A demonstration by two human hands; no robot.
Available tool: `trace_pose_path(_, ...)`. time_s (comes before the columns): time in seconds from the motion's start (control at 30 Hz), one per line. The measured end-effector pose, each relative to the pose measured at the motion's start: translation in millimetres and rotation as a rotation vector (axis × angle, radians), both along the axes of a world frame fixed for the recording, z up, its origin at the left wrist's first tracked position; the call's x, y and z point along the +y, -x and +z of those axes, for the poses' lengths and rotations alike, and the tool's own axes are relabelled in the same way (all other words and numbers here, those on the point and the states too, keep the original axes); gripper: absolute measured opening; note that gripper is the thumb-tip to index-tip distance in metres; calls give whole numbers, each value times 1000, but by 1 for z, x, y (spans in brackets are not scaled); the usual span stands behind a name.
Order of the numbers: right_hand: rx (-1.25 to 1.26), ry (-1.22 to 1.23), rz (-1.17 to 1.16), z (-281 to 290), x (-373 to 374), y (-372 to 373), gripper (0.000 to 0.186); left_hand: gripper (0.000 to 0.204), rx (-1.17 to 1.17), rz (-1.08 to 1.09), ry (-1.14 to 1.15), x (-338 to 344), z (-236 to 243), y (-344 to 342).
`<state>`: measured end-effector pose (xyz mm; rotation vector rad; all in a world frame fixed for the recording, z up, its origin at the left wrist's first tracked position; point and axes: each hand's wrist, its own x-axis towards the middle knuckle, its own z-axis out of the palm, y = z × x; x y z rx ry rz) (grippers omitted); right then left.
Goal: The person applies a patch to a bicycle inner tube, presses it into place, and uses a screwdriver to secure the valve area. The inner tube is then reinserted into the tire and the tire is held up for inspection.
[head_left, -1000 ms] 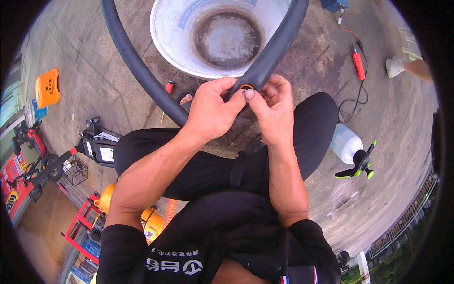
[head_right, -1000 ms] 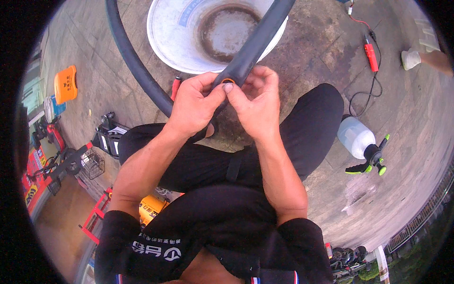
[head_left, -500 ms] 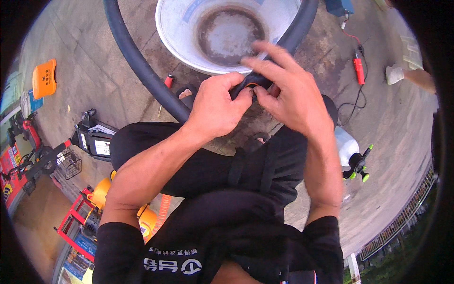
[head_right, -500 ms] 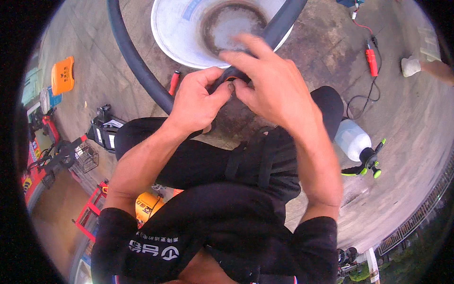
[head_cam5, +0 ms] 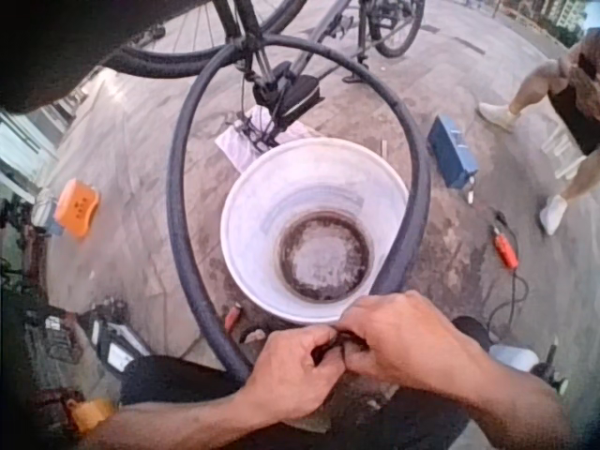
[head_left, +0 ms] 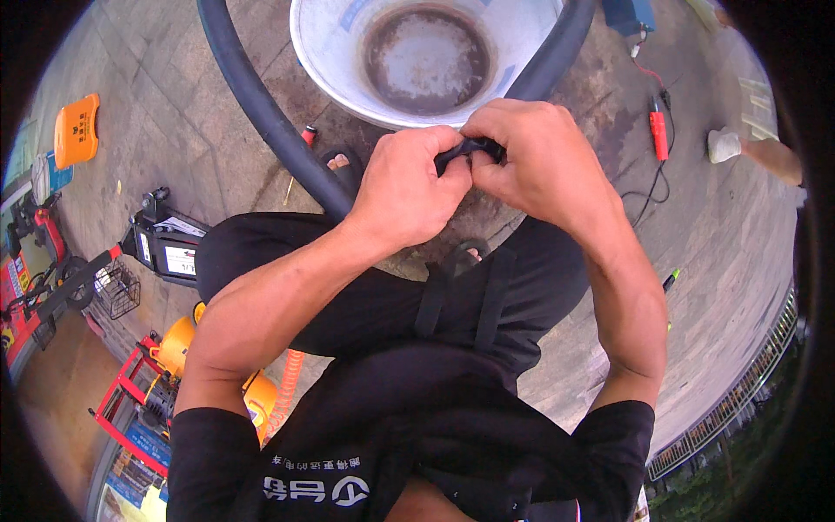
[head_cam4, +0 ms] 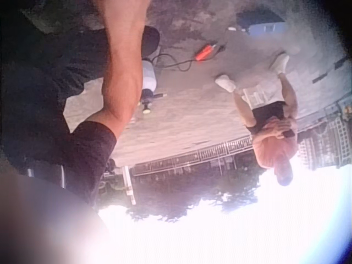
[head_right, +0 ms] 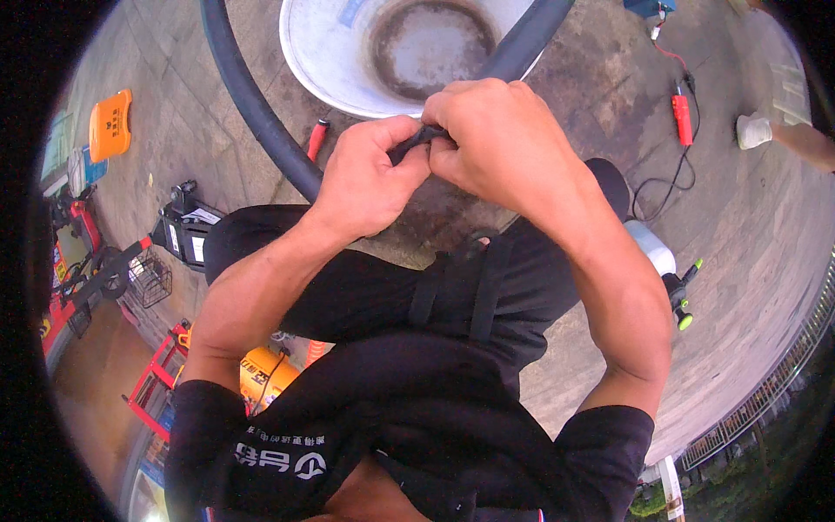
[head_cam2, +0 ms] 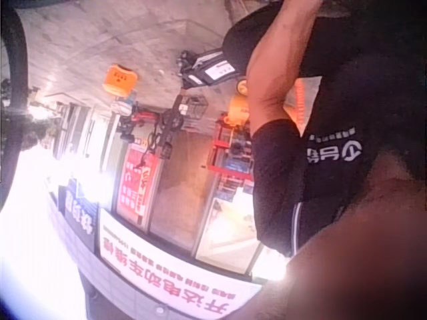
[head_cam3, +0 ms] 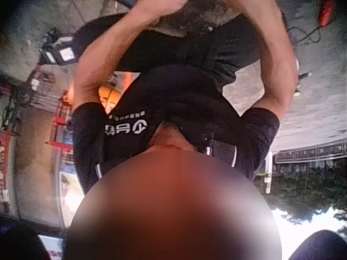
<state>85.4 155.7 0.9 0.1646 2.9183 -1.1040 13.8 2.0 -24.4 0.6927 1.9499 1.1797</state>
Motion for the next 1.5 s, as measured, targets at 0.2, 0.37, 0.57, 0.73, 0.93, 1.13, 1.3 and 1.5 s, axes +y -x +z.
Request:
trace_pose_path(0.2, 33, 34, 64, -1, 10, -4, 16, 15, -81, -90, 124, 0, 4, 2)
trace_pose_path(0.37, 56, 103, 110, -3, 17, -4, 18, 13, -159, -62, 157, 2, 9, 2)
trace_pose_path(0.57, 66, 80, 100, -3, 14, -2, 18, 14, -189, -52, 184, -1, 6, 1)
trace_pose_path(0.73, 9, 28, 76, 0, 7, 0, 17, 16, -185, 43, 82, -1, -5, 0)
trace_pose_path(0.93, -4, 18, 67, 3, 4, 3, 17, 15, -328, 93, 114, 1, 0, 3)
trace_pose_path(1.13, -16, 59, 48, 2, 4, 1, 16, 13, -456, 109, 184, 2, 10, 4)
trace_pose_path(1.3, 13, 54, 51, 2, 4, -1, 17, 18, -446, 54, 166, 1, 9, 6)
trace_pose_path(1.5, 14, 36, 62, 3, 7, -5, 17, 20, -518, 80, 95, 0, 9, 1)
